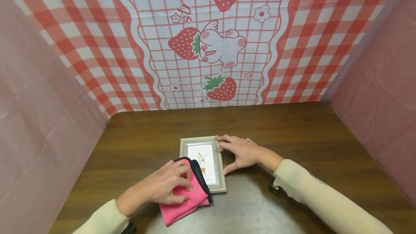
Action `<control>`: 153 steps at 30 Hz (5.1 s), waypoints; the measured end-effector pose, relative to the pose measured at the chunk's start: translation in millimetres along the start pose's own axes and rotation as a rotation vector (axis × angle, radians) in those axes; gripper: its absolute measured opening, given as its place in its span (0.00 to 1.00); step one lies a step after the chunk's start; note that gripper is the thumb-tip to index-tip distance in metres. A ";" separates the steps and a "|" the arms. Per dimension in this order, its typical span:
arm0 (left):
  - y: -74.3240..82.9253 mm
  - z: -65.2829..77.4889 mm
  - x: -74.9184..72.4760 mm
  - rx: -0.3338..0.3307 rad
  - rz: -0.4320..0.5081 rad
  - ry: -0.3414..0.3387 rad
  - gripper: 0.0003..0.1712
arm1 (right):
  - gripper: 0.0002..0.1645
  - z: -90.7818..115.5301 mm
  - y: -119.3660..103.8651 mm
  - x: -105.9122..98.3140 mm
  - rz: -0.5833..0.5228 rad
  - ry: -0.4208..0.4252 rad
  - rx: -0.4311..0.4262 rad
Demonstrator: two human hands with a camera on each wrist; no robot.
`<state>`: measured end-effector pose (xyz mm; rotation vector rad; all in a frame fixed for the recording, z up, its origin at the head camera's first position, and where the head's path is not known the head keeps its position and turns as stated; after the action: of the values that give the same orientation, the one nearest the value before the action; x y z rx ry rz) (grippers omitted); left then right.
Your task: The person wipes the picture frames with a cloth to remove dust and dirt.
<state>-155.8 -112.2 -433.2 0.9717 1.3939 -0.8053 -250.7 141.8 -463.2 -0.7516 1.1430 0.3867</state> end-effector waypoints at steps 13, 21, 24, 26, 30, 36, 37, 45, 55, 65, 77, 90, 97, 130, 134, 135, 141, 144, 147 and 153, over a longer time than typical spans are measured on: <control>-0.6 1.5 2.1 0.019 0.011 0.009 0.08 | 0.51 -0.7 -0.6 -0.3 0.009 0.014 -0.012; 4.8 -4.8 3.6 0.044 0.007 0.033 0.09 | 0.50 -0.5 0.8 0.3 0.007 0.015 -0.007; 7.5 -8.9 4.4 0.067 -0.009 0.044 0.10 | 0.51 -0.3 0.0 0.0 0.007 0.019 -0.011; 9.5 -12.3 4.8 0.086 -0.019 0.055 0.10 | 0.50 -0.7 -0.3 0.1 0.008 0.022 -0.015; 13.9 -21.2 5.2 0.132 -0.033 0.088 0.10 | 0.50 -1.1 -0.7 0.2 0.010 0.026 -0.020; 20.7 -35.7 6.6 0.169 -0.063 0.129 0.10 | 0.51 -0.3 -1.4 0.0 0.013 0.027 -0.020; 22.1 -38.0 6.6 0.171 -0.070 0.131 0.11 | 0.51 -0.6 -1.3 0.1 0.015 0.029 -0.020; 33.0 -57.3 7.2 0.159 -0.087 0.108 0.12 | 0.51 -1.2 -0.9 0.6 0.016 0.031 -0.019; 33.6 -62.6 9.3 0.114 -0.052 0.052 0.13 | 0.51 -1.3 -0.7 1.3 0.008 0.019 -0.015; 31.6 -55.8 8.6 0.101 -0.091 0.027 0.13 | 0.52 0.9 -2.8 -0.1 0.013 0.026 -0.022; 20.2 -27.0 3.5 0.068 -0.066 0.026 0.11 | 0.51 0.9 -2.2 0.1 0.007 0.028 -0.018; 3.7 -5.7 -4.4 0.007 0.005 -0.093 0.11 | 0.51 0.1 -1.2 2.4 0.006 0.018 -0.014; 0.7 -5.0 -15.8 -0.029 -0.014 -0.039 0.19 | 0.51 0.4 -2.6 1.5 0.008 0.019 -0.022; 11.7 -3.2 4.3 0.009 -0.260 -0.057 0.32 | 0.50 0.8 -0.2 0.3 0.007 0.021 -0.016; 11.8 -2.3 4.7 0.012 -0.259 -0.065 0.31 | 0.50 0.9 -0.7 1.0 0.005 0.023 -0.014; 12.0 -2.1 4.7 0.014 -0.260 -0.064 0.31 | 0.50 0.7 -0.7 1.3 0.004 0.024 -0.014; 16.0 -2.3 3.0 0.060 -0.288 -0.014 0.30 | 0.49 -0.1 -0.4 0.9 0.006 0.026 -0.013; 20.2 -3.5 1.8 0.098 -0.308 0.030 0.28 | 0.49 0.0 -0.5 -0.1 0.008 0.028 -0.012; 25.4 -5.0 1.3 0.133 -0.332 0.068 0.27 | 0.49 -0.1 0.3 0.0 0.005 0.020 -0.006; 31.5 -7.2 2.0 0.161 -0.351 0.105 0.26 | 0.51 -1.1 0.9 0.5 0.000 0.004 0.006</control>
<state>-130.2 -92.5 -432.3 0.9135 1.6357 -1.1551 -251.8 141.6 -464.2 -0.7481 1.1471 0.3817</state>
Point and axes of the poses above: each hand's wrist, its own z-axis away from the middle knuckle, its own x-axis out of the palm, y = z × x, the point moved 6 cm from there along -z, towards the middle knuckle, and after that the axes turned 8 degrees about -y, right-handed, at the moved point
